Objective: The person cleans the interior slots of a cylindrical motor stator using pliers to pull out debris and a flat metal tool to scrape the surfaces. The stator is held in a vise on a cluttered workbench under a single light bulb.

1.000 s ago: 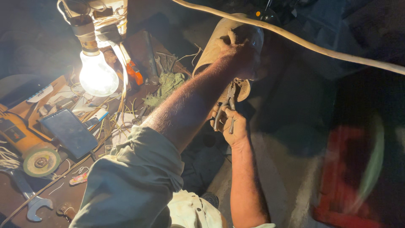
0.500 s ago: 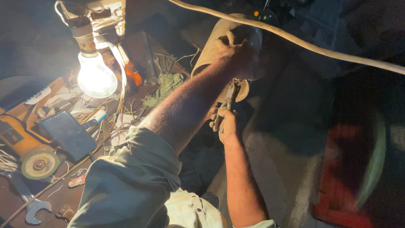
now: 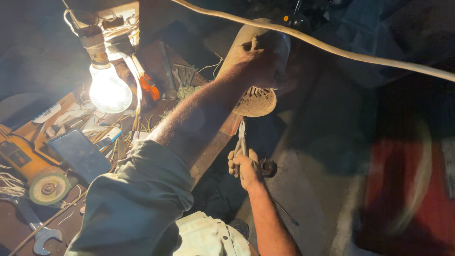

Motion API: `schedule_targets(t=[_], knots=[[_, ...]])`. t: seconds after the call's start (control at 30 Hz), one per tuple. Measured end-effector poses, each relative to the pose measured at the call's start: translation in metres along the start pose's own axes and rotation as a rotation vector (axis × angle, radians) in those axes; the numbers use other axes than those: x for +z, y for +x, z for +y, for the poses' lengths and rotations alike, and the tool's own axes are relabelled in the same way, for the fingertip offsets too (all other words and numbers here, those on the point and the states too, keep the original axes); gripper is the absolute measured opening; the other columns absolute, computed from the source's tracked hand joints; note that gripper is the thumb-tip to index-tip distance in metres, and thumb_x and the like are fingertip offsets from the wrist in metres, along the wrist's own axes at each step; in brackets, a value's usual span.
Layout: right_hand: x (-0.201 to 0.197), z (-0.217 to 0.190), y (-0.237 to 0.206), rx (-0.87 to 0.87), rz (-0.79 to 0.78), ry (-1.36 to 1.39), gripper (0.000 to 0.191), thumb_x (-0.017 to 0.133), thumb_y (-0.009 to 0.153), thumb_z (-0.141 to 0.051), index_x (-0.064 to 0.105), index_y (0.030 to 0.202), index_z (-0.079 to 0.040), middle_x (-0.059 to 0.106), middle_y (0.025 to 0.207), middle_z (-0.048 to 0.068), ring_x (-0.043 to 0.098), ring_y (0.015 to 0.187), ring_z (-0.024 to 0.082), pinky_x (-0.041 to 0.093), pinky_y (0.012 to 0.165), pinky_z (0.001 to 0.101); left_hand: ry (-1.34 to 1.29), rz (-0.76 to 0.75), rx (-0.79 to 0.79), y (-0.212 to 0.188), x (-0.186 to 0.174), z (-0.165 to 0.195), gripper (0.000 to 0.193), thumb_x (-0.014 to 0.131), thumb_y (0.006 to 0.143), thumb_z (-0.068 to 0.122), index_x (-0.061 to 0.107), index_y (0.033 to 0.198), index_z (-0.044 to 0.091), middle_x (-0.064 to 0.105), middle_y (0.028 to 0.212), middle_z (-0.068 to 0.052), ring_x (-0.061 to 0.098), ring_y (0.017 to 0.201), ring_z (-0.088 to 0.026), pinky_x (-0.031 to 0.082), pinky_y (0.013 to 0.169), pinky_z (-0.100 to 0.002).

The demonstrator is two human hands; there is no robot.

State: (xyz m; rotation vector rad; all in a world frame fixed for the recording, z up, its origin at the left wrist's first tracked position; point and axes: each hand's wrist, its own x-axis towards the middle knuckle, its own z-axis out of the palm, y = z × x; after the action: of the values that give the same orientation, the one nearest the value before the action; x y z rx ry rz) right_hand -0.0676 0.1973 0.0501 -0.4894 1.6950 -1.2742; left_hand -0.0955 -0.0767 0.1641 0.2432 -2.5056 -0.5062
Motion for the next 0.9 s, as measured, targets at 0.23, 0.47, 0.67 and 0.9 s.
schedule_targets(t=[0.23, 0.47, 0.67, 0.9], knots=[[-0.002, -0.031, 0.017, -0.061, -0.044, 0.115, 0.021, 0.050, 0.075, -0.003, 0.060, 0.094, -0.003, 0.070, 0.104, 0.013, 0.071, 0.089, 0.022, 0.062, 0.072, 0.0392, -0.047, -0.134, -0.115, -0.015, -0.035, 0.008, 0.028, 0.082, 0.079, 0.039, 0.079, 0.098, 0.018, 0.074, 0.106, -0.003, 0.065, 0.111, -0.028, 0.049, 0.093, -0.049], [0.007, -0.038, 0.040, -0.200, -0.082, 0.133, 0.018, 0.054, 0.077, -0.002, 0.058, 0.095, -0.004, 0.067, 0.105, 0.016, 0.067, 0.088, 0.025, 0.060, 0.076, 0.0392, -0.045, -0.105, 0.089, -0.011, -0.055, 0.007, 0.036, 0.091, 0.071, 0.035, 0.080, 0.099, 0.016, 0.073, 0.111, 0.000, 0.061, 0.118, -0.026, 0.045, 0.100, -0.043], [0.014, -0.033, 0.038, -0.118, -0.140, 0.209, 0.021, 0.052, 0.075, -0.003, 0.060, 0.095, -0.003, 0.069, 0.109, 0.018, 0.070, 0.093, 0.026, 0.059, 0.078, 0.0389, -0.204, -0.204, -0.034, -0.007, -0.062, -0.014, 0.053, 0.096, 0.063, 0.033, 0.077, 0.110, 0.016, 0.072, 0.116, 0.001, 0.062, 0.118, -0.023, 0.048, 0.101, -0.040], [0.014, -0.020, 0.038, -0.086, -0.186, 0.195, 0.022, 0.052, 0.076, -0.003, 0.063, 0.096, -0.001, 0.069, 0.115, 0.019, 0.069, 0.100, 0.028, 0.059, 0.080, 0.0411, -0.316, -0.472, -0.381, -0.017, -0.076, -0.027, 0.072, 0.090, 0.066, 0.040, 0.068, 0.132, 0.021, 0.074, 0.123, -0.006, 0.068, 0.120, -0.026, 0.054, 0.102, -0.044]])
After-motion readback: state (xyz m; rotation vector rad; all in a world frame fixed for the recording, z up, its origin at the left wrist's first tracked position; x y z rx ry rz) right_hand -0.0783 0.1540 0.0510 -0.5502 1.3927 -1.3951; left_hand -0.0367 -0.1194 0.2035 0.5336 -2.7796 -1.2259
